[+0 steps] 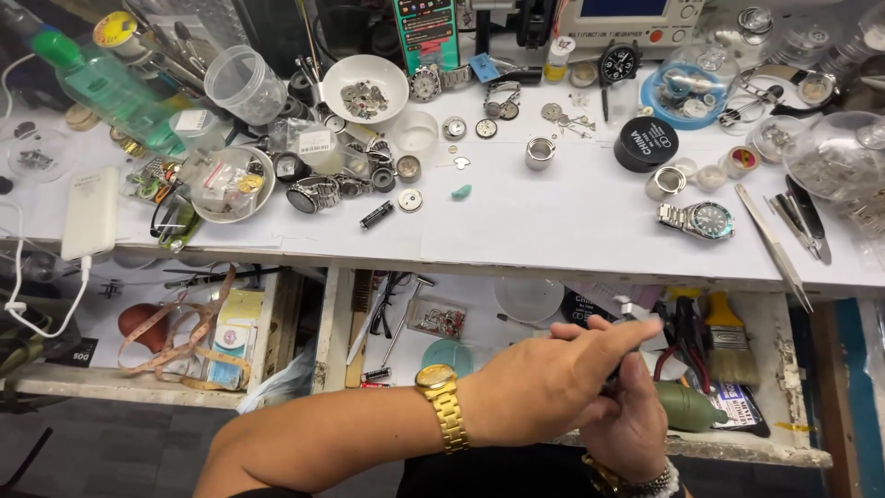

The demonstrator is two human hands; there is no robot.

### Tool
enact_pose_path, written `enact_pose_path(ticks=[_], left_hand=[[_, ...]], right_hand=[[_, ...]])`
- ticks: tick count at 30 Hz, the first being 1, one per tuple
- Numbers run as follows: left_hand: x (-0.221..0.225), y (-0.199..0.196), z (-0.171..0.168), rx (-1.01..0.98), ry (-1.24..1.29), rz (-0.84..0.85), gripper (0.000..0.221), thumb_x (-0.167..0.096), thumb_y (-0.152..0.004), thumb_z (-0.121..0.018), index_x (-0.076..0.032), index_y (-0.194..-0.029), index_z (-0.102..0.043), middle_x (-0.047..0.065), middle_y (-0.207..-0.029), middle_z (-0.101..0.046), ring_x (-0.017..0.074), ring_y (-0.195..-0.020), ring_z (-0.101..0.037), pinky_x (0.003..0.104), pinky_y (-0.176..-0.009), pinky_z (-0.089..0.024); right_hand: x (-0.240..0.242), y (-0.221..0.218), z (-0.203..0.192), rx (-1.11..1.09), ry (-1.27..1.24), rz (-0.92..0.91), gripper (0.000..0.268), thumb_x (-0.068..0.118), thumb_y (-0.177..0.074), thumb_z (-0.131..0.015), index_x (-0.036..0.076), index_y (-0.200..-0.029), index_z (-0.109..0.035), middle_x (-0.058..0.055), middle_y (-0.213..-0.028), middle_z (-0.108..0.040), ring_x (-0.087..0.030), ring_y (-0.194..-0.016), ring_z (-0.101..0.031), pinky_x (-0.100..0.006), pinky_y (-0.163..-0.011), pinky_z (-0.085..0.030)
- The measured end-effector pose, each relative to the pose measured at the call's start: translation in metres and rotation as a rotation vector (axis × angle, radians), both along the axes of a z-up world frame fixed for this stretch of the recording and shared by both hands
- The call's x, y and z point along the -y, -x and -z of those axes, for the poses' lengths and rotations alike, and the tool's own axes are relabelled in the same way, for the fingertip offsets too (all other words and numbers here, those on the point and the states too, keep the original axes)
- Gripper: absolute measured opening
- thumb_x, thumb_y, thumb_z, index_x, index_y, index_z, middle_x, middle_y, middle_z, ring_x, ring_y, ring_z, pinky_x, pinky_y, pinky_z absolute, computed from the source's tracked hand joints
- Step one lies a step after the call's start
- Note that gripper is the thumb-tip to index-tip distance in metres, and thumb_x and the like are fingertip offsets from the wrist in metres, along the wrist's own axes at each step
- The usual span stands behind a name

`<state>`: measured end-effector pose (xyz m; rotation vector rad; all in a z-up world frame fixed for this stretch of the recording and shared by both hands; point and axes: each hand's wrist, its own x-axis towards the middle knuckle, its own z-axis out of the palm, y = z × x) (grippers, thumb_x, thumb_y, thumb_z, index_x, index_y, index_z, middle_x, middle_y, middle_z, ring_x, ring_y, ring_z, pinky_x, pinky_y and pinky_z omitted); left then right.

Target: Repairing and adjusting a wristwatch using precision tools on a cluttered workbench.

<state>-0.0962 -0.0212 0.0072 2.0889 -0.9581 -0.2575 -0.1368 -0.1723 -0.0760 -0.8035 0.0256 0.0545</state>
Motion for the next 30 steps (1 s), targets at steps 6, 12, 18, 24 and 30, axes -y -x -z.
enact_pose_path(ticks=[6,12,18,24,30], left_hand=[[-0.004,-0.027,-0.015,0.472,-0.026,-0.019,0.083,-0.026,-0.111,-0.067,-0.013,-0.168,-0.008,0.001,-0.080,-0.057,0.0155,-0.055,-0.045,0.032,-0.044,-0.033],[-0.002,-0.097,-0.051,0.391,-0.013,-0.345,0.077,-0.022,-0.102,-0.065,-0.016,-0.163,-0.017,-0.002,-0.081,-0.060,0.0152,-0.056,-0.048,0.031,-0.042,-0.039],[0.052,-0.117,-0.070,0.022,0.144,-0.478,0.066,-0.028,-0.097,-0.055,-0.021,-0.157,-0.030,-0.006,-0.097,-0.071,0.0204,-0.082,-0.070,0.041,-0.062,-0.054],[0.062,-0.116,-0.051,0.046,0.208,-0.445,0.062,-0.031,-0.096,-0.058,-0.022,-0.154,-0.037,-0.005,-0.105,-0.067,0.0123,-0.080,-0.068,0.036,-0.063,-0.056],[0.042,-0.118,-0.021,-0.156,0.222,-0.459,0.042,-0.036,-0.092,-0.053,-0.022,-0.130,-0.063,-0.001,-0.111,-0.071,0.0131,-0.086,-0.069,0.034,-0.084,-0.055]], right_hand=[[0.023,-0.023,0.005,0.106,-0.105,0.307,0.038,0.042,-0.111,-0.054,0.010,-0.115,-0.074,-0.009,-0.111,-0.075,-0.025,-0.106,-0.068,-0.039,-0.097,-0.050],[0.001,-0.019,-0.023,0.200,0.046,0.203,0.025,0.008,-0.097,-0.063,0.019,-0.119,-0.059,-0.004,-0.078,-0.057,-0.019,-0.056,-0.055,-0.034,-0.043,-0.052],[-0.055,-0.030,-0.020,0.378,0.524,0.264,0.055,0.017,-0.080,-0.082,0.001,-0.128,-0.060,-0.005,-0.084,-0.066,-0.014,-0.075,-0.061,-0.029,-0.074,-0.051],[-0.055,-0.034,-0.002,0.274,0.512,0.299,0.016,0.008,-0.086,-0.079,0.004,-0.100,-0.073,-0.003,-0.087,-0.073,-0.011,-0.076,-0.065,-0.028,-0.064,-0.059],[-0.051,-0.028,-0.038,0.429,0.735,0.378,0.012,0.013,-0.092,-0.074,0.005,-0.090,-0.065,-0.008,-0.086,-0.069,-0.017,-0.077,-0.068,-0.028,-0.071,-0.057]])
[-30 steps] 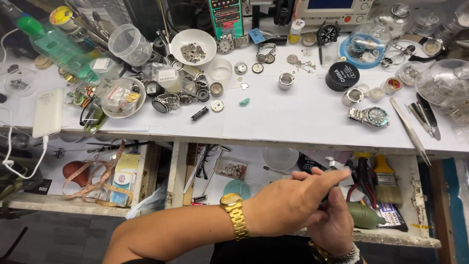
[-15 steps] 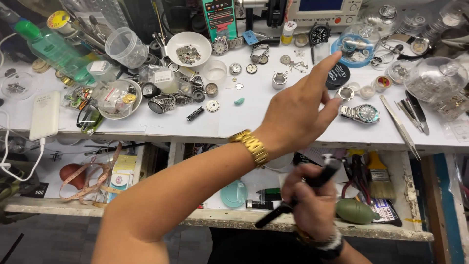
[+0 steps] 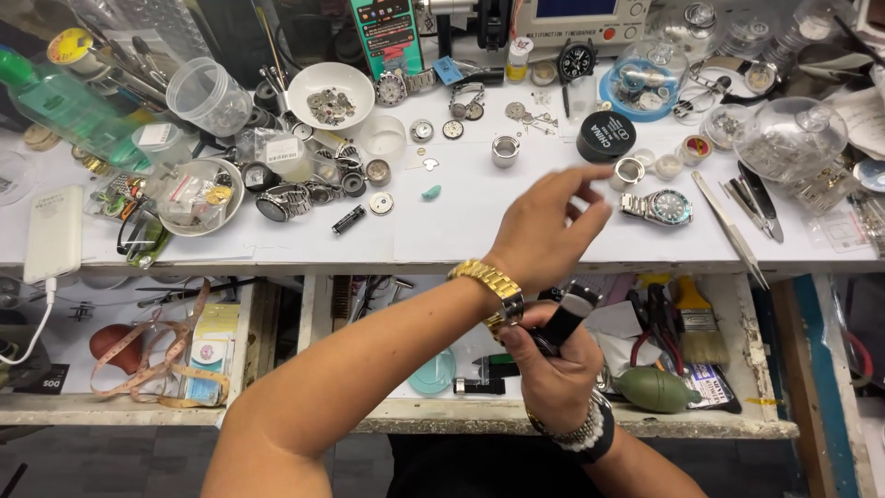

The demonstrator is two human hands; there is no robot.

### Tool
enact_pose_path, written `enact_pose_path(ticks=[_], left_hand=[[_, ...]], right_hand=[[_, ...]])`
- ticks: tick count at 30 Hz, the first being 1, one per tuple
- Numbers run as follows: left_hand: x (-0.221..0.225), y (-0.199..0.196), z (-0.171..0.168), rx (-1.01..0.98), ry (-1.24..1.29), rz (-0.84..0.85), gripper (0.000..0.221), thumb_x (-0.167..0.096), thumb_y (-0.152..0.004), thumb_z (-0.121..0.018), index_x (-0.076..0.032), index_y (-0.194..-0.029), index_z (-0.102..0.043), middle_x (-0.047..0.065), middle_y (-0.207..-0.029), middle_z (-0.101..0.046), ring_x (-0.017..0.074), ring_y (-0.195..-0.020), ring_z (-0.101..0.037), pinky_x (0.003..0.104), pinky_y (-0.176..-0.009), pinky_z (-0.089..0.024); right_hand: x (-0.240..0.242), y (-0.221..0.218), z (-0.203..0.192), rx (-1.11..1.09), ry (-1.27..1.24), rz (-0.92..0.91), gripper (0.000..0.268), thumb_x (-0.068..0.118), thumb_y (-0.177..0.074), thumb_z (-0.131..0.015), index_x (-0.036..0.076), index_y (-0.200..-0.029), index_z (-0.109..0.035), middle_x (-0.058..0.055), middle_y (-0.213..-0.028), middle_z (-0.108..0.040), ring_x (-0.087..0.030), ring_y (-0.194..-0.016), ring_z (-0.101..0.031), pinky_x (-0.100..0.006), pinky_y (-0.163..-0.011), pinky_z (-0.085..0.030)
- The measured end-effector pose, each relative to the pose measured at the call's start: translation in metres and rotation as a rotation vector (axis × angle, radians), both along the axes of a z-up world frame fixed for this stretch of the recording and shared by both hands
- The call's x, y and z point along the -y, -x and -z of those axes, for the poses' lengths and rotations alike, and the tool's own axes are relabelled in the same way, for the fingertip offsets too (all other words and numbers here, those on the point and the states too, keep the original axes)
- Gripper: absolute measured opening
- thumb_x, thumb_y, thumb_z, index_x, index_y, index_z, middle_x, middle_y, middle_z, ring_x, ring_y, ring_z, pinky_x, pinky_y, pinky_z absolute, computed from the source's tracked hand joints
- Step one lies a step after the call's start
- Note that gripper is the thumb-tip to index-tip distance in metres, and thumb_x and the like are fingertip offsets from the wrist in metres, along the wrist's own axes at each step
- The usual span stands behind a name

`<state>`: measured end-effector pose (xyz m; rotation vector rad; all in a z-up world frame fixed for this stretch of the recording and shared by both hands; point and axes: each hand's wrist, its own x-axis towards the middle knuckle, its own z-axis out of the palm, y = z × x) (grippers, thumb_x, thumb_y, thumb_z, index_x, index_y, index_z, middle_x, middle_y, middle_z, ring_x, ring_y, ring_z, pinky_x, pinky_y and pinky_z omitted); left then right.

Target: Repairing and adjusting a wristwatch using precision tools on a cluttered workbench.

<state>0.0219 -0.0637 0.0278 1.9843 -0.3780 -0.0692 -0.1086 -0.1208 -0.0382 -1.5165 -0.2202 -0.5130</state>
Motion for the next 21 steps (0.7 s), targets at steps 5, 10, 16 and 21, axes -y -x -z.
enact_pose_path(ticks=[5,10,16,21], left_hand=[[-0.017,0.034,0.030,-0.485,0.326,0.028,0.030,-0.020,-0.097,-0.055,-0.014,-0.121,-0.073,0.006,-0.103,-0.075,0.0132,-0.084,-0.069,0.026,-0.065,-0.055],[-0.028,0.050,0.063,-0.718,0.524,0.076,0.030,-0.014,-0.101,-0.051,-0.012,-0.124,-0.071,0.007,-0.115,-0.072,0.0140,-0.090,-0.070,0.026,-0.079,-0.056],[-0.048,0.068,0.085,-0.846,0.992,0.173,0.038,-0.016,-0.105,-0.050,0.001,-0.137,-0.059,0.018,-0.119,-0.069,0.0233,-0.097,-0.072,0.030,-0.080,-0.062],[-0.066,0.096,0.083,-0.764,0.970,0.168,0.052,-0.030,-0.099,-0.056,-0.002,-0.142,-0.054,0.018,-0.125,-0.065,0.0268,-0.110,-0.069,0.038,-0.100,-0.057]], right_hand=[[0.014,0.005,-0.017,-0.023,0.107,-0.012,0.012,0.015,-0.091,-0.073,0.005,-0.092,-0.067,-0.006,-0.086,-0.070,-0.017,-0.078,-0.068,-0.028,-0.074,-0.057],[0.005,0.016,-0.023,-0.086,0.337,-0.081,0.008,0.010,-0.082,-0.080,0.010,-0.084,-0.072,0.001,-0.078,-0.071,-0.009,-0.068,-0.064,-0.023,-0.067,-0.052],[-0.006,0.015,-0.017,0.031,0.369,-0.122,0.012,0.017,-0.087,-0.077,0.009,-0.083,-0.069,-0.003,-0.078,-0.071,-0.016,-0.069,-0.065,-0.028,-0.068,-0.052],[-0.009,0.014,-0.004,-0.079,0.326,-0.057,0.010,0.012,-0.081,-0.080,0.008,-0.083,-0.071,-0.002,-0.081,-0.073,-0.014,-0.075,-0.067,-0.026,-0.073,-0.054]])
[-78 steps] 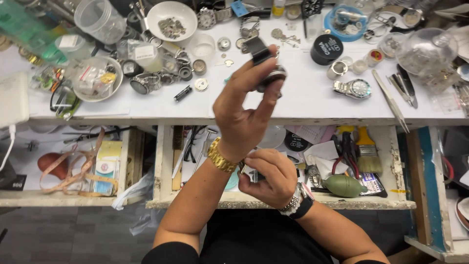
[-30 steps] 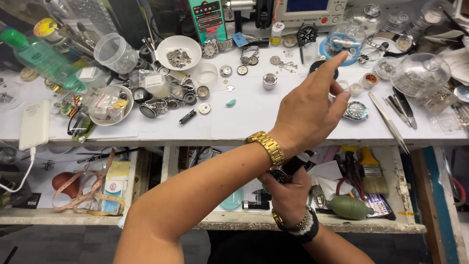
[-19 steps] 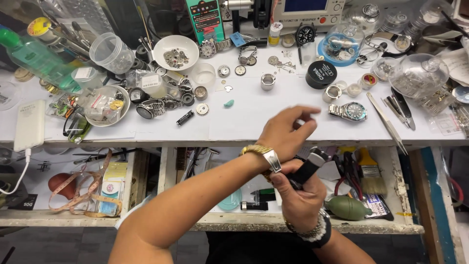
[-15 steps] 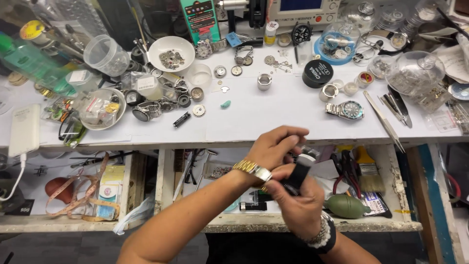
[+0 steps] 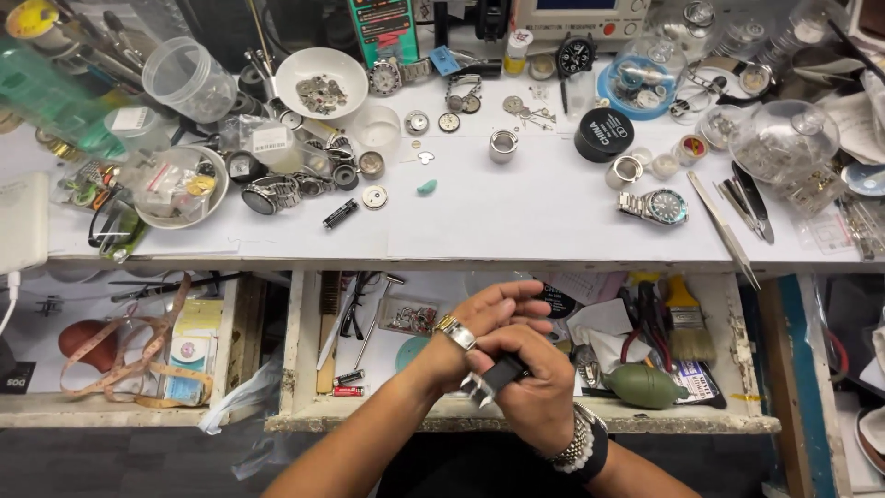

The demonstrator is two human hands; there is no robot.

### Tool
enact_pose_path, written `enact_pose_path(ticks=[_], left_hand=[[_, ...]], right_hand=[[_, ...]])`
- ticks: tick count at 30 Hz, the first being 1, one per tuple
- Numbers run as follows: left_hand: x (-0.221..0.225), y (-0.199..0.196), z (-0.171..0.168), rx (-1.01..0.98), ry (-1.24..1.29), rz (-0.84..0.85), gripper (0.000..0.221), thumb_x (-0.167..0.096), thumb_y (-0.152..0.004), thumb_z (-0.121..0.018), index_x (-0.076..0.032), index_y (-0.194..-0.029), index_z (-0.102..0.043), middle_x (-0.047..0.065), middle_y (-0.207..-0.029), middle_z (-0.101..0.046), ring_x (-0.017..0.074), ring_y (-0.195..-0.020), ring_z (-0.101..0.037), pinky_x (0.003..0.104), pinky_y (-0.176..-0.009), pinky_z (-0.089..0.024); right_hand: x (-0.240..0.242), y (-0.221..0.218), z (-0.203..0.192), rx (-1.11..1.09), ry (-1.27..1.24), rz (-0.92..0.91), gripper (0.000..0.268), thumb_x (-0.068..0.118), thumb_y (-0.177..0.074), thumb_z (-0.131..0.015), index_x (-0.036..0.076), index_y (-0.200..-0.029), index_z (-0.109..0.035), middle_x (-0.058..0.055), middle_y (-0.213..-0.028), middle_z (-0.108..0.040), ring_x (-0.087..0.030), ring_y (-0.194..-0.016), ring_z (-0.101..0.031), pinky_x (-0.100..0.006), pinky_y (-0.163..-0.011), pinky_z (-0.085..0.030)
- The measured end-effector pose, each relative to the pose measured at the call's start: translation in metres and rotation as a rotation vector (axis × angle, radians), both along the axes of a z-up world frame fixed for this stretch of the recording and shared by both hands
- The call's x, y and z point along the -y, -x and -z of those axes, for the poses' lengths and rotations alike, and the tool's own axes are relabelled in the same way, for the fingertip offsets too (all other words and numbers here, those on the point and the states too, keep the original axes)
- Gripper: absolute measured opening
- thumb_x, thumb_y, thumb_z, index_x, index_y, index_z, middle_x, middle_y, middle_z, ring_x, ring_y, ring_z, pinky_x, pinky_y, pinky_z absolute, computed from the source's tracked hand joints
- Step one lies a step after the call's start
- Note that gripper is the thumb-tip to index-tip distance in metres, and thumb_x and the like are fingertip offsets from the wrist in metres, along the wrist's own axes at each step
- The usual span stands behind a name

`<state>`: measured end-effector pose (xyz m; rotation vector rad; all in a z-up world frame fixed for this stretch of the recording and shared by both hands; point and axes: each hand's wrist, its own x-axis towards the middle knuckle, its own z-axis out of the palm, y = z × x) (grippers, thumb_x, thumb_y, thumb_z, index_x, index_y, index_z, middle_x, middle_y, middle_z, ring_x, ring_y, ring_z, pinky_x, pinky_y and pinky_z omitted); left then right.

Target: Repairing and adjusting a wristwatch using precision tools on a cluttered workbench.

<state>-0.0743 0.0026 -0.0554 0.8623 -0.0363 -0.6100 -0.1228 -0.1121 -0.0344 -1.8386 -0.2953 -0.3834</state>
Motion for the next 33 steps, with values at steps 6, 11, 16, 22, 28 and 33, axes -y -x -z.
enact_pose_path(ticks=[6,11,16,22,28,33], left_hand=[[-0.020,0.031,-0.028,-0.248,-0.104,-0.254,0.044,-0.002,-0.095,-0.053,-0.001,-0.138,-0.063,0.019,-0.123,-0.073,0.0265,-0.114,-0.068,0.035,-0.095,-0.057],[-0.033,0.040,-0.022,-0.215,0.135,-0.386,0.055,-0.001,-0.090,-0.051,0.006,-0.144,-0.050,0.023,-0.120,-0.071,0.0384,-0.117,-0.068,0.042,-0.098,-0.056],[-0.031,0.035,-0.019,0.079,-0.165,-0.515,0.037,-0.007,-0.096,-0.062,0.005,-0.131,-0.062,0.021,-0.113,-0.076,0.0303,-0.099,-0.076,0.039,-0.092,-0.064],[-0.026,0.036,-0.019,0.394,-0.313,-0.509,0.029,-0.003,-0.097,-0.064,0.000,-0.126,-0.066,0.018,-0.113,-0.077,0.0257,-0.108,-0.075,0.038,-0.101,-0.063],[-0.020,0.043,-0.027,0.458,-0.244,-0.331,0.043,-0.027,-0.105,-0.048,0.005,-0.130,-0.064,0.021,-0.126,-0.072,0.0306,-0.124,-0.067,0.042,-0.112,-0.052],[-0.014,0.047,-0.023,0.326,-0.286,-0.335,0.042,-0.012,-0.095,-0.068,0.000,-0.135,-0.061,0.013,-0.125,-0.073,0.0201,-0.113,-0.071,0.037,-0.096,-0.065]], right_hand=[[0.005,0.002,0.002,-0.013,-0.023,-0.090,0.012,0.015,-0.083,-0.080,0.010,-0.091,-0.073,-0.003,-0.088,-0.076,-0.015,-0.079,-0.071,-0.028,-0.077,-0.056],[0.012,0.000,0.012,-0.106,-0.050,-0.037,0.014,0.009,-0.080,-0.083,0.010,-0.090,-0.072,-0.004,-0.088,-0.075,-0.014,-0.082,-0.071,-0.026,-0.078,-0.057],[0.023,-0.001,0.005,-0.163,-0.220,-0.206,0.017,0.010,-0.082,-0.082,0.005,-0.095,-0.071,-0.009,-0.092,-0.074,-0.020,-0.089,-0.072,-0.031,-0.085,-0.060],[0.030,-0.011,0.014,-0.043,-0.168,-0.196,0.023,0.006,-0.082,-0.082,0.007,-0.104,-0.075,-0.011,-0.099,-0.077,-0.021,-0.092,-0.075,-0.029,-0.083,-0.064],[0.030,-0.017,0.017,0.002,-0.105,-0.083,0.023,0.010,-0.079,-0.085,0.015,-0.099,-0.073,-0.007,-0.102,-0.065,-0.017,-0.098,-0.066,-0.028,-0.087,-0.060],[0.025,-0.022,0.017,0.028,-0.261,-0.094,0.024,0.015,-0.086,-0.080,0.015,-0.099,-0.060,-0.003,-0.094,-0.065,-0.013,-0.089,-0.062,-0.025,-0.076,-0.053]])
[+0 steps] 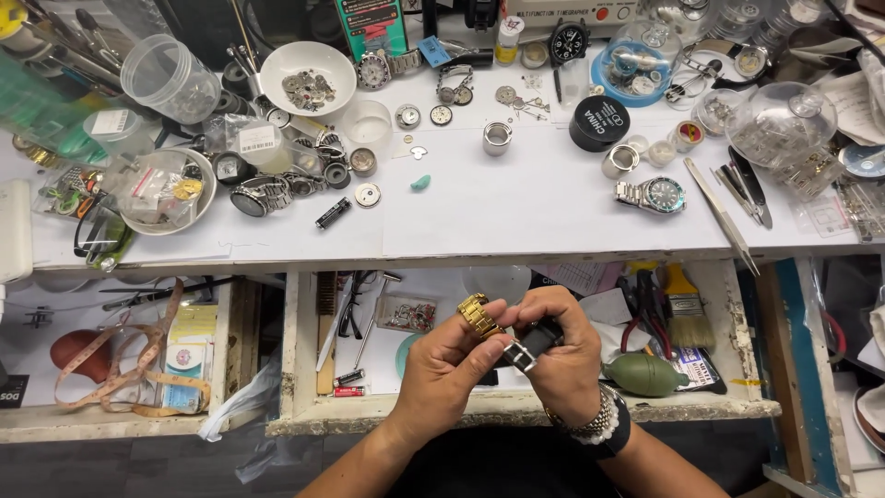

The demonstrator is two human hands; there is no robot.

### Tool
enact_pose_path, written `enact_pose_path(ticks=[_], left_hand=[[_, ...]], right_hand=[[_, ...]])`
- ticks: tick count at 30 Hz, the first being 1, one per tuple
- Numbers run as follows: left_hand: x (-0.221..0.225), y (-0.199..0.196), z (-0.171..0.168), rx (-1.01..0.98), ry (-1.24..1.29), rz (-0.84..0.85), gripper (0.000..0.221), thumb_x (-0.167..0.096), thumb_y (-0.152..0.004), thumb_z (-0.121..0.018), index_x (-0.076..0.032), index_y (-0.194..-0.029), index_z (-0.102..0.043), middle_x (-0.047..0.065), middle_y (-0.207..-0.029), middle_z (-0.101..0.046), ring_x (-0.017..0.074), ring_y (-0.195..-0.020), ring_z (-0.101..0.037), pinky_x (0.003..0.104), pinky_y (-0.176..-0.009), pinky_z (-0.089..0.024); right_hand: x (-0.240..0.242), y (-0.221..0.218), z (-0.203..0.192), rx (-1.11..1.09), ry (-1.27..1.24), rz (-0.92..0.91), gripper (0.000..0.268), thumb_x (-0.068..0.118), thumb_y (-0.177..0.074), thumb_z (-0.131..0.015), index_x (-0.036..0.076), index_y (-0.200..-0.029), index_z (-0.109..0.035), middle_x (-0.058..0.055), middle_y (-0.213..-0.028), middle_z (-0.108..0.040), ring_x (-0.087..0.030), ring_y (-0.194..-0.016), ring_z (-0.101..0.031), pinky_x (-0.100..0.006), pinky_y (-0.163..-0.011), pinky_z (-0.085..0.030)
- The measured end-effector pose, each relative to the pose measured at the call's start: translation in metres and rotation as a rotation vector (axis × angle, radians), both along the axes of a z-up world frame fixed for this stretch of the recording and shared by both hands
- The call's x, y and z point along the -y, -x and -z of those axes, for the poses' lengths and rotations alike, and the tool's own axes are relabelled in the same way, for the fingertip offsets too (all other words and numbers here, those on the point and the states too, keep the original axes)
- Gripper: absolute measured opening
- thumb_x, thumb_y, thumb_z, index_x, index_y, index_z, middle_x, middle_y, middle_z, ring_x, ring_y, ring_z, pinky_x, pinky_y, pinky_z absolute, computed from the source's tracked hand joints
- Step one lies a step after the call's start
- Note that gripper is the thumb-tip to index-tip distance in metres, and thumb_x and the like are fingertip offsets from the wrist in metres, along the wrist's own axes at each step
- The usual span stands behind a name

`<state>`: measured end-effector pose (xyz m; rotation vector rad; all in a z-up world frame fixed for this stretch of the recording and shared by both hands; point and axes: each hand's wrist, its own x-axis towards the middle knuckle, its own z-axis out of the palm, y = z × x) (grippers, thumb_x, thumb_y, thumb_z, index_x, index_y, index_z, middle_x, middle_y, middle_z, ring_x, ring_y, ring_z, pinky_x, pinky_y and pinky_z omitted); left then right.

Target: Repairing and adjusting a wristwatch using precision tools on a cluttered workbench.

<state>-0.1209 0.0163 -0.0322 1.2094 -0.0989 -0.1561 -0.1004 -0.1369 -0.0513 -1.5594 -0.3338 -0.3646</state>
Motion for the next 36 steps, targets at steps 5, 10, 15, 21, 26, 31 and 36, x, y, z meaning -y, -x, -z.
enact_pose_path(ticks=[5,10,15,21,26,31,36], left_hand=[[-0.006,-0.003,0.003,0.035,0.028,0.012,0.031,-0.014,-0.101,-0.058,0.003,-0.126,-0.066,0.019,-0.115,-0.076,0.0229,-0.099,-0.077,0.033,-0.093,-0.064],[-0.010,-0.007,-0.010,0.250,-0.052,-0.074,0.027,-0.012,-0.105,-0.056,0.000,-0.128,-0.064,0.014,-0.115,-0.076,0.0255,-0.114,-0.073,0.039,-0.107,-0.059],[-0.020,-0.020,-0.016,0.879,-0.749,-0.157,0.030,-0.008,-0.105,-0.058,-0.005,-0.134,-0.062,0.027,-0.142,-0.060,0.0442,-0.132,-0.064,0.051,-0.115,-0.052],[-0.007,-0.022,-0.007,1.122,-1.034,-0.212,0.026,-0.004,-0.109,-0.046,0.008,-0.117,-0.068,0.027,-0.141,-0.057,0.0493,-0.127,-0.062,0.058,-0.107,-0.052],[0.001,-0.037,-0.003,1.239,-1.083,-0.338,0.018,-0.003,-0.103,-0.061,0.005,-0.116,-0.071,0.023,-0.134,-0.064,0.0413,-0.122,-0.067,0.050,-0.103,-0.057],[0.003,-0.039,-0.010,1.297,-1.059,-0.469,0.007,-0.001,-0.094,-0.070,-0.003,-0.090,-0.075,0.017,-0.102,-0.076,0.0354,-0.096,-0.076,0.045,-0.085,-0.061],[-0.002,-0.024,-0.004,1.050,-0.929,-0.369,0.011,-0.016,-0.094,-0.072,-0.005,-0.095,-0.071,0.015,-0.106,-0.073,0.0340,-0.091,-0.073,0.043,-0.078,-0.059]], right_hand=[[0.005,-0.001,0.008,-0.080,0.062,0.033,0.041,0.018,-0.074,-0.089,0.016,-0.101,-0.059,-0.003,-0.104,-0.062,-0.016,-0.099,-0.063,-0.030,-0.090,-0.054],[0.006,0.002,0.017,-0.176,-0.036,-0.013,0.045,0.020,-0.071,-0.091,0.014,-0.105,-0.062,-0.006,-0.107,-0.064,-0.018,-0.103,-0.065,-0.032,-0.093,-0.058],[0.010,0.002,0.024,-0.398,-0.393,-0.218,0.045,0.042,-0.094,-0.071,-0.001,-0.109,-0.067,-0.009,-0.075,-0.063,-0.015,-0.057,-0.054,-0.025,-0.048,-0.047],[0.013,-0.002,0.002,-0.188,-0.060,-0.045,0.027,0.025,-0.084,-0.081,0.009,-0.102,-0.070,-0.006,-0.102,-0.068,-0.019,-0.097,-0.066,-0.033,-0.090,-0.056],[0.009,-0.009,-0.012,-0.326,0.043,0.007,0.028,0.010,-0.074,-0.088,0.001,-0.095,-0.073,-0.011,-0.106,-0.074,-0.016,-0.092,-0.068,-0.029,-0.081,-0.059],[0.015,-0.012,-0.008,-0.254,0.068,-0.009,0.027,0.004,-0.070,-0.093,-0.004,-0.088,-0.076,-0.016,-0.095,-0.072,-0.017,-0.085,-0.069,-0.029,-0.075,-0.059],[0.019,-0.017,-0.021,-0.216,0.093,-0.109,0.016,-0.003,-0.074,-0.087,0.001,-0.076,-0.071,-0.013,-0.082,-0.068,-0.018,-0.079,-0.062,-0.035,-0.076,-0.057]])
